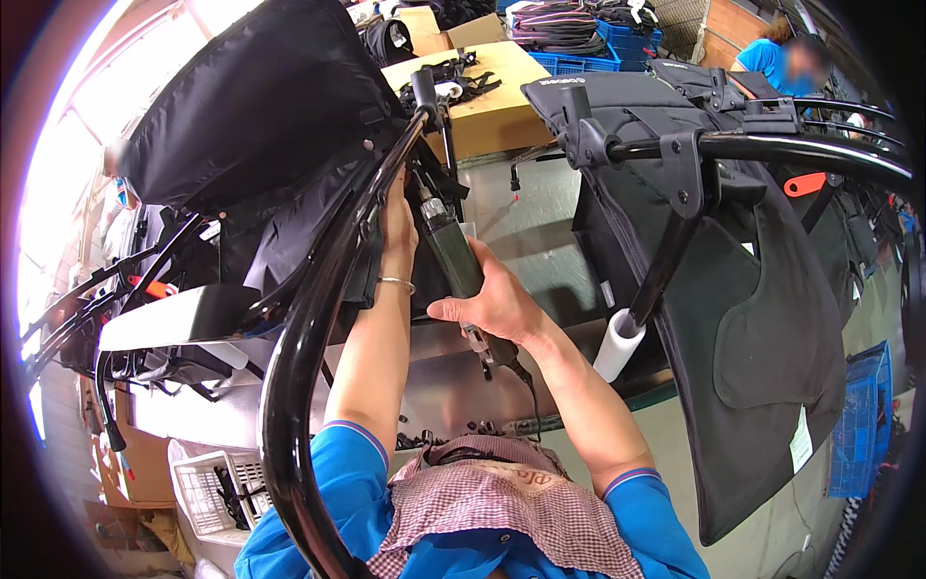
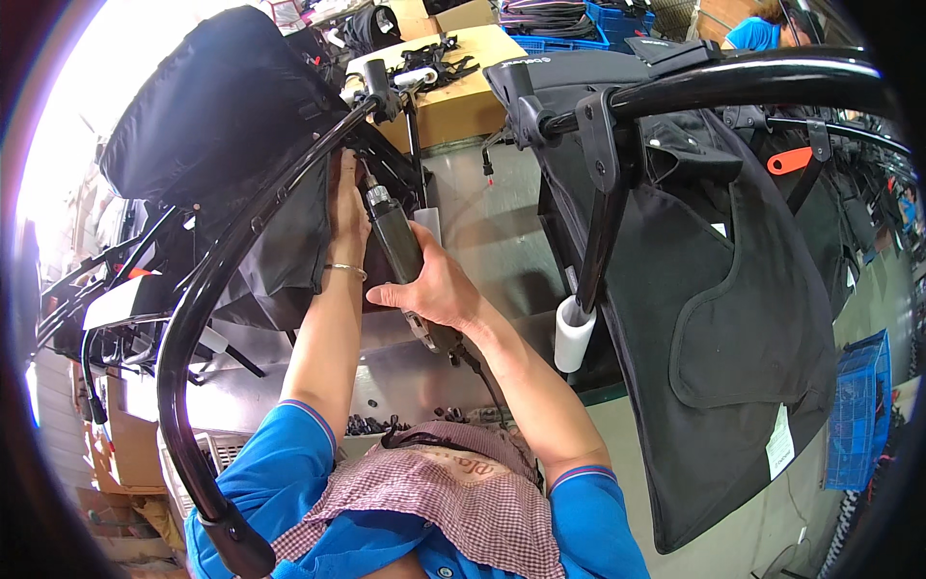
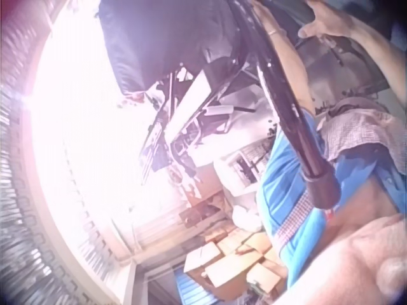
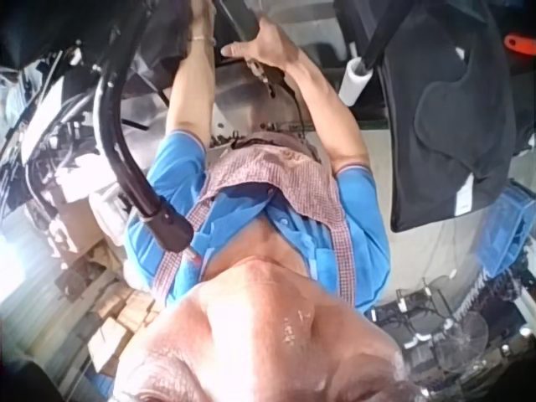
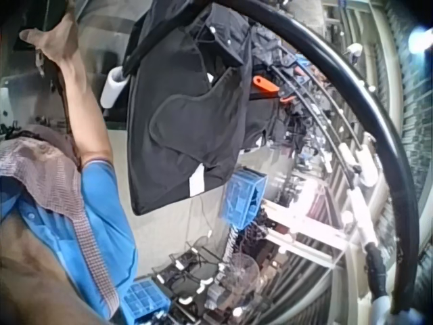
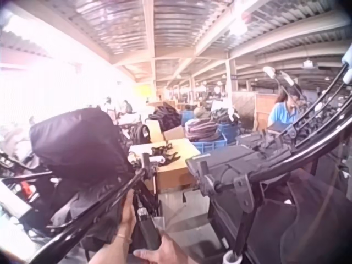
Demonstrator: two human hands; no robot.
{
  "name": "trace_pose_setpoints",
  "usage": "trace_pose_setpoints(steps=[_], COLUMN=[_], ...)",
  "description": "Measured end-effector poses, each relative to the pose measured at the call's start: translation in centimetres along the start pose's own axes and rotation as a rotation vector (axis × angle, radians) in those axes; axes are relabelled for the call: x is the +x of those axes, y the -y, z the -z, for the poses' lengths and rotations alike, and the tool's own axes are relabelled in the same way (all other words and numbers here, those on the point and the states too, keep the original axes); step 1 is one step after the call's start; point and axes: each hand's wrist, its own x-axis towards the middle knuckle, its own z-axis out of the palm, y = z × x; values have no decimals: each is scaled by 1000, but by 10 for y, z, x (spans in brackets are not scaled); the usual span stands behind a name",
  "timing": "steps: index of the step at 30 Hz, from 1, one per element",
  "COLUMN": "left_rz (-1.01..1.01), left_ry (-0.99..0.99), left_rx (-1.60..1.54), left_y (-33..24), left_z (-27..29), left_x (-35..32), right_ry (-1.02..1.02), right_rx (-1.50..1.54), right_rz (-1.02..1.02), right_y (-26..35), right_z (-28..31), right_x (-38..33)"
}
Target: The person assembles a stroller by attaching fabric components to the frame using a power drill. They secure screws at multiple points, adjust straps and buckles, and attach a storage bag to the stroller frame.
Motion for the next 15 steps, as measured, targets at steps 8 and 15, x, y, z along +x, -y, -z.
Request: trace_pose_setpoints(steps=[8,15], left_rz=[126,-40], left_ry=[77,30], left_rx=[-176,-226], left_y=[0,19], left_z=[-9,11], left_x=[3,33], right_ry=[25,72], right_rx=[101,316], right_rz=[-7,-208], right_y=[11,26], right_z=[2,3], right_x=[16,23])
